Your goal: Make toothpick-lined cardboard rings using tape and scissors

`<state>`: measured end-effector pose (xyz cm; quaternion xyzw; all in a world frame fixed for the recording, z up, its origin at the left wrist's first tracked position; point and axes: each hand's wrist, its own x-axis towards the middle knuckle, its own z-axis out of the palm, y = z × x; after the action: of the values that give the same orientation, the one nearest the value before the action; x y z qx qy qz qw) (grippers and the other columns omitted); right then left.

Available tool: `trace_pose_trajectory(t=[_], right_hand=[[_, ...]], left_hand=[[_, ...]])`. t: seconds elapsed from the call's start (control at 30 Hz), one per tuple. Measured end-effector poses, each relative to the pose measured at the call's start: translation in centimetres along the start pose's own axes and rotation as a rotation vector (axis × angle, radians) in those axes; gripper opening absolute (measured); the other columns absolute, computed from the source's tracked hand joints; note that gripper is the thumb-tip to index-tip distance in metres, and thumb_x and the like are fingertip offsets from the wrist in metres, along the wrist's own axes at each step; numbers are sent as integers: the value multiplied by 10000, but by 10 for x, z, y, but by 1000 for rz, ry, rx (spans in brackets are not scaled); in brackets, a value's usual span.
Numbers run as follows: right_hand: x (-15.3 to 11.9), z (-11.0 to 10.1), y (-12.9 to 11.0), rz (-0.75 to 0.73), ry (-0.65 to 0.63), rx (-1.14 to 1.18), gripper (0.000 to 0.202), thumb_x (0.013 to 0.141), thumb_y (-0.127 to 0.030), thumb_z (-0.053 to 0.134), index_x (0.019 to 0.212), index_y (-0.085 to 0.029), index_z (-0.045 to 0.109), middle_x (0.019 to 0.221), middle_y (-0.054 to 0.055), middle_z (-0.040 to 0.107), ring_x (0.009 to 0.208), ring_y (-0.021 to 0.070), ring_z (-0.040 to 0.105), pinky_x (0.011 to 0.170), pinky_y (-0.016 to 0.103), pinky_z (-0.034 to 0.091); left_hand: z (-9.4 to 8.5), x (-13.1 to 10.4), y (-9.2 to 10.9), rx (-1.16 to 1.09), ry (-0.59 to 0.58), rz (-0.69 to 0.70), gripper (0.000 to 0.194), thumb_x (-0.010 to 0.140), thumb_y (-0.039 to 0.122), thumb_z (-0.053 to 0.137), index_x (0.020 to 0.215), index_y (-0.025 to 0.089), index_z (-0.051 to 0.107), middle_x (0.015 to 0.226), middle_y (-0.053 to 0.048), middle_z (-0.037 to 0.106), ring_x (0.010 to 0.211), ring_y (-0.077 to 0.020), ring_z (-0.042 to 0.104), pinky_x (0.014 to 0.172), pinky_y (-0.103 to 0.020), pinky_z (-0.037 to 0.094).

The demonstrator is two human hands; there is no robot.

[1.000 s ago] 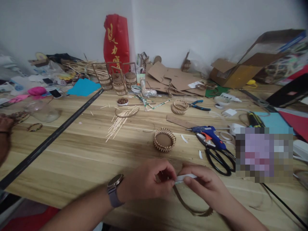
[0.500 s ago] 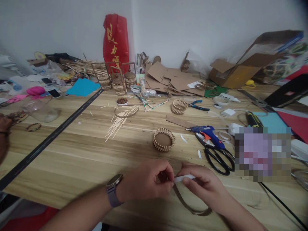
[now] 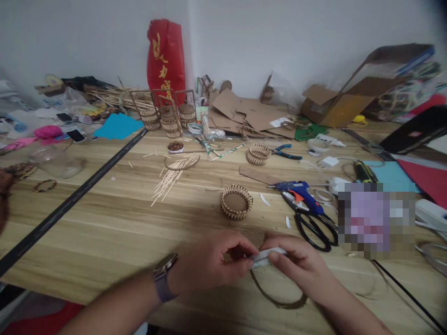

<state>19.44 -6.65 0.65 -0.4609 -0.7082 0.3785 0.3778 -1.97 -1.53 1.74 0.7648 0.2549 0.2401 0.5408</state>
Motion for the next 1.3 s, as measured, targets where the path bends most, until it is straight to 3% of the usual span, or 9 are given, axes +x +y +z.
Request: trace_pose_trajectory(t=[0.3, 0.47, 0.57, 0.67, 0.83, 0.97, 1.07, 1.17, 1.3], right_hand=[[3, 0, 3, -56, 21, -11, 339, 962, -436, 517, 835, -196, 720, 667, 20, 678, 594, 130, 630, 546, 211, 479], [4, 4, 9, -209, 355, -357, 295, 926, -386, 583, 1182, -249, 634, 1104, 96, 667, 1049, 231, 630, 864, 342, 531], [-1, 9, 0, -294, 470, -586, 344, 907, -302, 595, 1245, -248, 561, 1185, 122, 626, 1133, 267, 585, 932, 422, 504], [-8, 18, -11, -283, 353, -603, 396, 901, -263, 582, 1285, -252, 487, 1083, 101, 675, 1031, 253, 647, 878, 413, 537], [-9, 35, -16, -45, 228, -338, 512, 947, -224, 478, 1422, -244, 287, 935, 38, 719, 861, 178, 717, 758, 304, 579], [-5, 34, -18, -136, 370, -374, 435, 955, -207, 492, 1370, -257, 373, 877, 13, 717, 744, 160, 701, 703, 273, 560], [-5, 22, -25, -236, 427, -502, 214, 948, -197, 513, 1148, -268, 543, 867, 21, 708, 741, 173, 682, 662, 276, 531], [-8, 4, -32, -270, 410, -615, 107, 953, -192, 493, 980, -261, 571, 800, 14, 683, 703, 172, 653, 633, 286, 496], [-19, -23, -40, -197, 535, -858, 91, 962, -272, 493, 936, -259, 580, 823, 28, 690, 724, 195, 654, 643, 317, 478]], left_hand=[[2, -1, -7, -328, -95, -144, 114, 812, 238, 660, 862, 149, 609, 783, -13, 617, 674, -100, 578, 620, -203, 453], [4, 5, -10, -517, -45, -183, 240, 772, 292, 740, 785, 153, 544, 718, 7, 589, 646, -97, 583, 636, -223, 470], [4, 7, -9, -562, 44, -160, 295, 768, 342, 758, 781, 156, 529, 732, 4, 593, 669, -109, 603, 655, -239, 472], [5, 8, -7, -504, 146, -110, 260, 782, 316, 747, 784, 158, 541, 764, 2, 593, 689, -107, 579, 655, -236, 453], [11, 5, -3, -392, 239, -13, 109, 840, 219, 679, 819, 170, 583, 815, 1, 600, 778, -117, 566, 722, -240, 442], [16, 1, 0, -404, 241, 57, 104, 886, 241, 637, 831, 179, 574, 886, -17, 601, 844, -131, 572, 777, -257, 459], [16, -5, 7, -361, 182, 141, 93, 920, 260, 597, 867, 183, 600, 1066, -58, 605, 976, -159, 586, 863, -290, 475], [15, -12, 16, -221, 141, 190, 135, 947, 235, 542, 1050, 204, 625, 1243, -88, 569, 988, -150, 587, 872, -286, 492], [12, -13, 18, 20, 187, 227, 352, 960, 208, 493, 1312, 215, 477, 1206, -95, 600, 882, -127, 597, 813, -267, 517]])
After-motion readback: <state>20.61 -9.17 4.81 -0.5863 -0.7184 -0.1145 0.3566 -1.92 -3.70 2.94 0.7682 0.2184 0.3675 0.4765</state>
